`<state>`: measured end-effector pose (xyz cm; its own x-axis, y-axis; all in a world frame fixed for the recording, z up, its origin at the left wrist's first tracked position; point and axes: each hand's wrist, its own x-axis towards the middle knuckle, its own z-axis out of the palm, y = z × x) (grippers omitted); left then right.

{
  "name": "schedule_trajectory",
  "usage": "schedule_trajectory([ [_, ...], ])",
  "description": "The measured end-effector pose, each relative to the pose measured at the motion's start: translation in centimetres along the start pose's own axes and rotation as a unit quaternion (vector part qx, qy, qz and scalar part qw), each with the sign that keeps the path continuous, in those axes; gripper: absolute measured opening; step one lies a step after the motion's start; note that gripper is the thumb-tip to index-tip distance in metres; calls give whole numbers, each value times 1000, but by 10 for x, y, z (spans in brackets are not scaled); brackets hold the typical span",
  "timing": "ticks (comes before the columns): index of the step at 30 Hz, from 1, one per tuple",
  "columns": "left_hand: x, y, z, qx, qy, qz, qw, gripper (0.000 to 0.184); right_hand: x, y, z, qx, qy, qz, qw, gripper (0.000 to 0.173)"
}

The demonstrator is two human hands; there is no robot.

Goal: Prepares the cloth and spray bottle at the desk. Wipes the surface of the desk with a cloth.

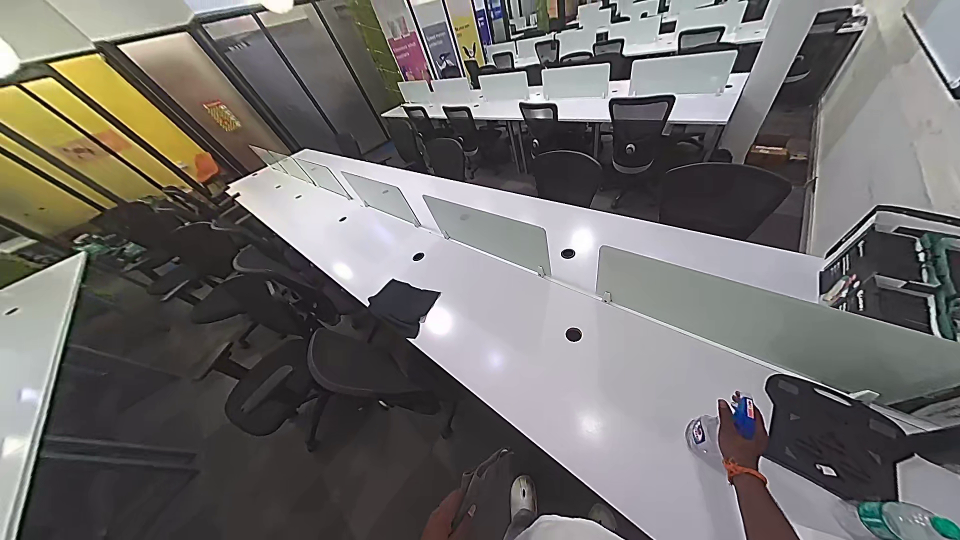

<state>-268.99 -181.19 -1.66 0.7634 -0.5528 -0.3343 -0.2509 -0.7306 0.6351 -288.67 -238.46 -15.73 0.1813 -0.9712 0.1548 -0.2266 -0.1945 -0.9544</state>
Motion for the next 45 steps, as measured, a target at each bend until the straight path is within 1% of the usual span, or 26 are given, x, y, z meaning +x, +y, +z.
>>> schedule_trajectory([
  [2, -1, 2, 4, -13, 27, 5, 1000, 36, -1, 2, -2, -15, -9, 4, 1000, 55],
  [5, 7, 9, 16, -25, 36, -3, 999, 36, -9, 11, -4, -48, -40, 16, 998, 59],
  [8, 16, 24, 33, -47, 52, 3, 998, 33, -23, 21, -6, -55, -45, 48, 996, 71],
  [11, 27, 40, 53, -79, 59, 12, 995, 34, -42, 27, -15, -63, -36, 59, 996, 83],
  [12, 31, 45, 61, -93, 57, 20, 994, 36, -52, 24, -19, -63, -23, 65, 996, 84],
  [14, 42, 55, 75, -116, 51, 45, 991, 39, -81, 15, -27, -67, 3, 80, 995, 79],
  [16, 53, 69, 87, -127, 31, 71, 989, 40, -116, 7, -28, -78, -1, 82, 994, 74],
  [17, 59, 78, 92, -124, 15, 83, 989, 40, -135, 4, -28, -84, -23, 75, 993, 73],
  [19, 73, 93, 102, -105, -30, 113, 988, 37, -168, -6, -22, -86, -101, 45, 990, 73],
  [21, 83, 110, 108, -65, -106, 151, 981, 39, -189, -22, -12, -85, -185, -18, 979, 72],
  [23, 86, 129, 110, -12, -184, 207, 961, 38, -199, -39, -4, -79, -267, -87, 957, 76],
  [25, 91, 139, 114, 16, -238, 269, 933, 35, -195, -55, 3, -68, -339, -150, 926, 80],
  [27, 95, 145, 116, 22, -271, 312, 911, 33, -188, -69, 9, -52, -408, -181, 893, 72],
  [29, 96, 146, 116, 19, -289, 328, 899, 31, -183, -80, 10, -43, -454, -178, 872, 52],
  [31, 96, 142, 113, 14, -298, 312, 902, 33, -182, -88, 7, -43, -462, -167, 870, 31],
  [32, 96, 139, 111, 8, -300, 295, 907, 35, -183, -89, 5, -41, -459, -157, 873, 24],
  [34, 97, 128, 108, -6, -293, 253, 922, 37, -186, -88, 2, -26, -455, -134, 880, 16],
  [37, 101, 95, 108, 0, -277, 191, 942, 43, -192, -84, -1, 10, -438, -100, 893, 14],
  [40, 100, 68, 106, -15, -258, 147, 955, 30, -195, -78, -8, 24, -432, -60, 899, 14],
  [43, 96, 61, 103, -88, -244, 120, 958, 25, -205, -74, -18, 62, -418, 21, 906, 14],
  [45, 100, 60, 109, -167, -248, 96, 949, 25, -212, -71, -25, 93, -381, 68, 917, 15],
])
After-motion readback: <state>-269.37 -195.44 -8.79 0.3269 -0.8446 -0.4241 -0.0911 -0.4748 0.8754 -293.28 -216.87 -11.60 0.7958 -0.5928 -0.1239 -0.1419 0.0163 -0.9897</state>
